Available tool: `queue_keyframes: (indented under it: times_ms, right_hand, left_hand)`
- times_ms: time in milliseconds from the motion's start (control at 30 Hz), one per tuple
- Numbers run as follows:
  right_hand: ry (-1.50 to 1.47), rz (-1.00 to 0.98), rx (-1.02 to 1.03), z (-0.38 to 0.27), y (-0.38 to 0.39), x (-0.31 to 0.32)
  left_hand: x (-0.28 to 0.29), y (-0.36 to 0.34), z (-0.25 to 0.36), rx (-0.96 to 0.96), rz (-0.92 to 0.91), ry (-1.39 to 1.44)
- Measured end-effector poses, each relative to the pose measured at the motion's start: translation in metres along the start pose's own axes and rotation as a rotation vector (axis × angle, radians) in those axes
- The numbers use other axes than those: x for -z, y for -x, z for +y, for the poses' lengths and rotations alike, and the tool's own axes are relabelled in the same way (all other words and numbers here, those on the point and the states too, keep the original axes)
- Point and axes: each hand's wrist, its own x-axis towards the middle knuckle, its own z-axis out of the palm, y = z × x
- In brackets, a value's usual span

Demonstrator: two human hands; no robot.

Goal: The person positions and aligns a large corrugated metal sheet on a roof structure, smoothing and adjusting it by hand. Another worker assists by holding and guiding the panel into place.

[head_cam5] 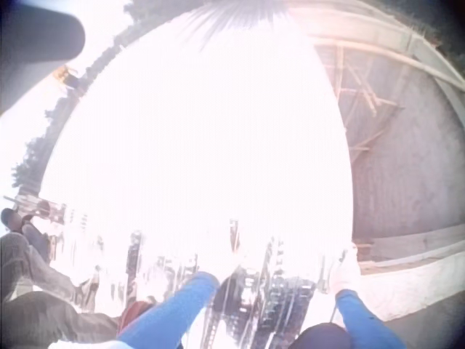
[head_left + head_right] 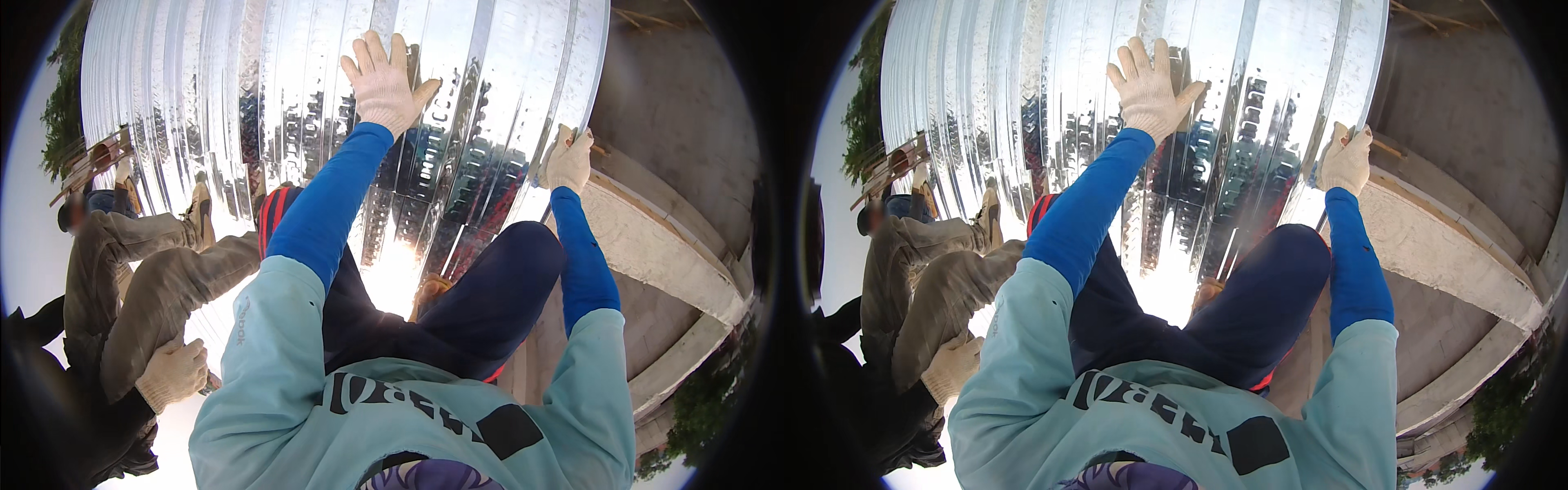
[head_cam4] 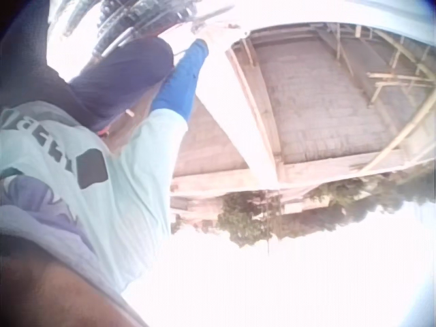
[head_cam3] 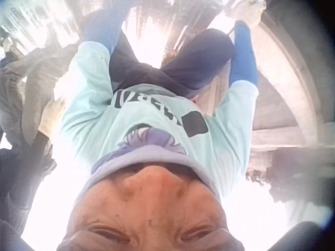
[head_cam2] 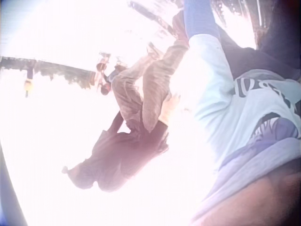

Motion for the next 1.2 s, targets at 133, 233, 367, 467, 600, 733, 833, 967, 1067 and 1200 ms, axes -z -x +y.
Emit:
queue_keyframes:
  times_ms: [133, 233, 367, 467, 600, 733, 833, 967, 1067, 1200]
  right_hand:
    - [-0.032, -0.038, -0.003, -0.002, 0.003, 0.007]
    - [-0.049, 0.003, 0.007, 0.005, 0.005, 0.001]
    - [-0.127, -0.017, -0.044, -0.008, 0.010, 0.011]
    - [-0.215, -0.059, -0.096, 0.011, 0.008, 0.000]
    - [-0.272, 0.018, -0.072, 0.016, 0.009, -0.001]
    - [-0.388, -0.011, -0.223, 0.025, 0.019, -0.008]
    - [-0.249, -0.031, -0.209, -0.004, 0.016, 0.016]
    - [-0.419, -0.072, -0.329, -0.048, 0.006, 0.033]
    - [-0.226, -0.007, -0.223, -0.046, 0.006, 0.035]
    - [-0.316, -0.120, -0.391, -0.039, 0.005, 0.029]
  left_hand:
    - [-0.009, -0.027, -0.075, 0.167, -0.072, -0.020]
    - [-0.020, -0.026, -0.079, 0.194, -0.063, -0.018]
    - [-0.031, -0.022, -0.087, 0.169, -0.008, 0.071]
    - [-0.023, -0.027, -0.081, 0.135, 0.021, 0.111]
    - [-0.027, -0.032, -0.083, 0.186, -0.013, 0.144]
    - [-0.020, -0.045, -0.081, 0.156, -0.104, 0.178]
    - [-0.009, -0.044, -0.081, 0.173, -0.185, 0.159]
    - [-0.003, -0.051, -0.072, 0.198, -0.241, 0.159]
    - [0.004, -0.059, -0.071, 0.269, -0.345, 0.186]
    - [-0.006, -0.061, -0.072, 0.184, -0.215, 0.125]
